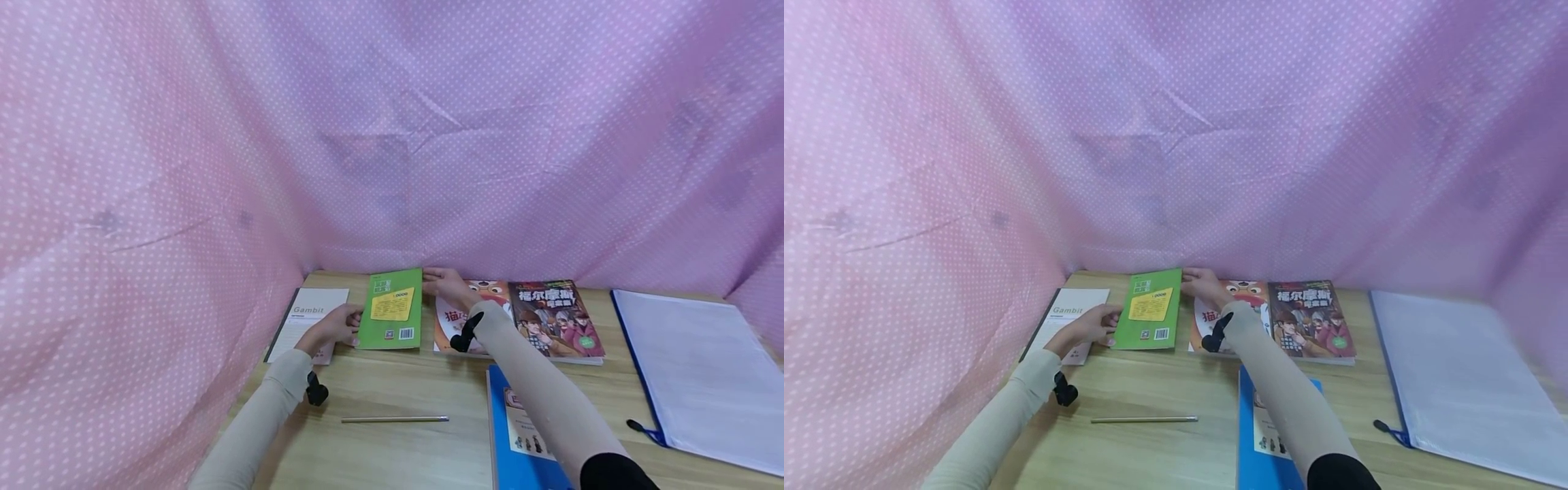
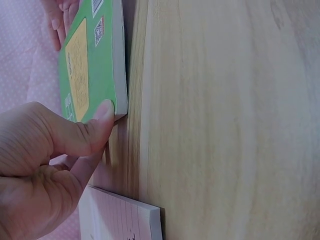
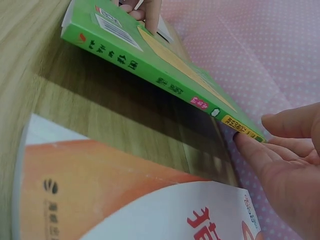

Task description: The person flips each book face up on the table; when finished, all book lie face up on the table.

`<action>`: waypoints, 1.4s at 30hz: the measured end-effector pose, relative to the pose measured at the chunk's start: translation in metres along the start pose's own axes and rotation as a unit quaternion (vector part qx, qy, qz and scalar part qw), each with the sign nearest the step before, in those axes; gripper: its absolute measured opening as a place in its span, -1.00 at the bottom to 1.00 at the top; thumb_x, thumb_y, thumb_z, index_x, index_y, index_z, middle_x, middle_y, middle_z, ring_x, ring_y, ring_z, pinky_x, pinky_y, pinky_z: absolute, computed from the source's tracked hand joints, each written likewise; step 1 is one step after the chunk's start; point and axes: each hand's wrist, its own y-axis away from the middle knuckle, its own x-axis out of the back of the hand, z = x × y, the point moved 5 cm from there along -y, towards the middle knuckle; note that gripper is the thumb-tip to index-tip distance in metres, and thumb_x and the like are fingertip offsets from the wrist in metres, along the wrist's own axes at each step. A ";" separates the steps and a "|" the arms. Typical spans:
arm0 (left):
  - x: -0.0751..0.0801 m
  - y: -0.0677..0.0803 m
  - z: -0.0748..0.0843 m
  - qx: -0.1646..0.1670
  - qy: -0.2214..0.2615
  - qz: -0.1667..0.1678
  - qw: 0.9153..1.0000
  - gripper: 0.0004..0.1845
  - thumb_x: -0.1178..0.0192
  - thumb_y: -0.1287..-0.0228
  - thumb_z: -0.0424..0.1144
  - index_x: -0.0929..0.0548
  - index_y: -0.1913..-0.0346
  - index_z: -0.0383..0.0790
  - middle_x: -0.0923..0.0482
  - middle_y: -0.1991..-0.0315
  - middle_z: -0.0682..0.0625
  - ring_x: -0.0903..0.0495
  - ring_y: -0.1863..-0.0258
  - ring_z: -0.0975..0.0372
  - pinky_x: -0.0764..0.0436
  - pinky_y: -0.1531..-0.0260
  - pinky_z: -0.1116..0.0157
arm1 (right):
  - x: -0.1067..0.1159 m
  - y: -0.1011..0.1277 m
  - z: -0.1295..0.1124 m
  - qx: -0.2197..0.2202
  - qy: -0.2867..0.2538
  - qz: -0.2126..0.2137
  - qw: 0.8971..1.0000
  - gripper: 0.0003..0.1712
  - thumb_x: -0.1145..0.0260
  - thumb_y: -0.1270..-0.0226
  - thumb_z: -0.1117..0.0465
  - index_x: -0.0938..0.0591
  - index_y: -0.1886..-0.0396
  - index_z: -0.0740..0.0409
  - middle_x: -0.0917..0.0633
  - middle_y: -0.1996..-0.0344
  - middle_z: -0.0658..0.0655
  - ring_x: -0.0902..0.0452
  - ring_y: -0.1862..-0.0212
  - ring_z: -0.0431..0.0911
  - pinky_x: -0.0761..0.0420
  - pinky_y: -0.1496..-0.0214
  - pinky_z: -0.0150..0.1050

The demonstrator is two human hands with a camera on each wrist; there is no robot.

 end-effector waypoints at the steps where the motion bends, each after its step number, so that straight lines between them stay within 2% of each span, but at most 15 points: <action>1: 0.000 0.000 0.000 0.000 0.000 0.000 1.000 -0.07 -0.38 0.02 -0.71 -0.34 -0.50 -0.34 -0.50 -0.09 -0.13 -0.48 -0.09 0.09 -0.56 -0.29 0.15 | 0.000 0.000 0.000 -0.001 -0.002 0.000 1.000 -0.25 -0.14 -0.46 0.49 -0.13 -0.59 0.31 -0.25 -0.56 0.33 -0.23 -0.55 0.17 -0.33 -0.57 -0.02; 13: -0.002 0.004 0.004 0.004 -0.023 -0.001 1.000 -0.10 -0.37 -0.02 -0.70 -0.35 -0.50 -0.32 -0.51 -0.06 -0.11 -0.47 -0.04 0.11 -0.60 -0.17 0.21 | 0.000 0.008 0.002 -0.005 -0.027 -0.019 0.999 -0.29 -0.06 -0.44 0.58 -0.13 -0.55 0.44 -0.26 -0.51 0.46 -0.34 -0.46 0.29 -0.47 -0.48 0.00; 19: -0.003 0.005 0.003 0.011 -0.025 -0.001 1.000 -0.08 -0.38 -0.02 -0.70 -0.33 -0.51 -0.30 -0.49 -0.06 -0.11 -0.47 -0.04 0.12 -0.62 -0.14 0.23 | -0.001 0.013 0.006 -0.010 -0.005 -0.033 0.999 -0.30 -0.10 -0.45 0.55 -0.17 -0.54 0.43 -0.33 -0.47 0.45 -0.40 -0.43 0.27 -0.52 -0.45 -0.01; 26: -0.001 0.008 0.009 0.005 -0.026 -0.001 1.000 -0.03 -0.40 0.02 -0.69 -0.28 -0.53 -0.33 -0.48 -0.09 -0.14 -0.48 -0.08 0.09 -0.61 -0.22 0.18 | -0.002 0.021 0.008 -0.009 0.027 -0.050 0.998 -0.32 -0.13 -0.46 0.51 -0.21 -0.54 0.40 -0.40 -0.44 0.42 -0.45 -0.40 0.23 -0.57 -0.39 -0.05; 31: 0.000 0.007 0.013 0.010 -0.031 -0.012 0.999 0.01 -0.39 0.03 -0.70 -0.25 -0.55 -0.31 -0.47 -0.09 -0.13 -0.48 -0.06 0.10 -0.62 -0.20 0.19 | -0.001 0.025 0.010 -0.005 0.040 -0.057 0.998 -0.31 -0.15 -0.45 0.51 -0.22 -0.54 0.37 -0.41 -0.45 0.39 -0.47 -0.39 0.21 -0.59 -0.37 -0.09; 38: 0.000 0.006 0.024 0.000 -0.084 -0.024 0.996 -0.03 -0.45 0.09 -0.64 -0.35 -0.49 -0.34 -0.54 -0.18 -0.20 -0.52 -0.13 0.03 -0.59 -0.27 0.05 | 0.001 0.030 0.013 0.005 0.059 -0.062 0.996 -0.29 -0.17 -0.43 0.51 -0.23 -0.55 0.34 -0.42 -0.45 0.35 -0.47 -0.40 0.19 -0.59 -0.37 -0.11; 42: -0.001 0.006 0.031 -0.014 -0.116 -0.017 0.993 -0.08 -0.47 0.13 -0.63 -0.44 -0.44 -0.31 -0.52 -0.22 -0.26 -0.53 -0.15 -0.03 -0.59 -0.27 -0.01 | 0.001 0.032 0.012 0.009 0.064 -0.058 0.996 -0.27 -0.20 -0.42 0.48 -0.23 -0.55 0.31 -0.44 -0.45 0.32 -0.47 -0.41 0.15 -0.57 -0.39 -0.11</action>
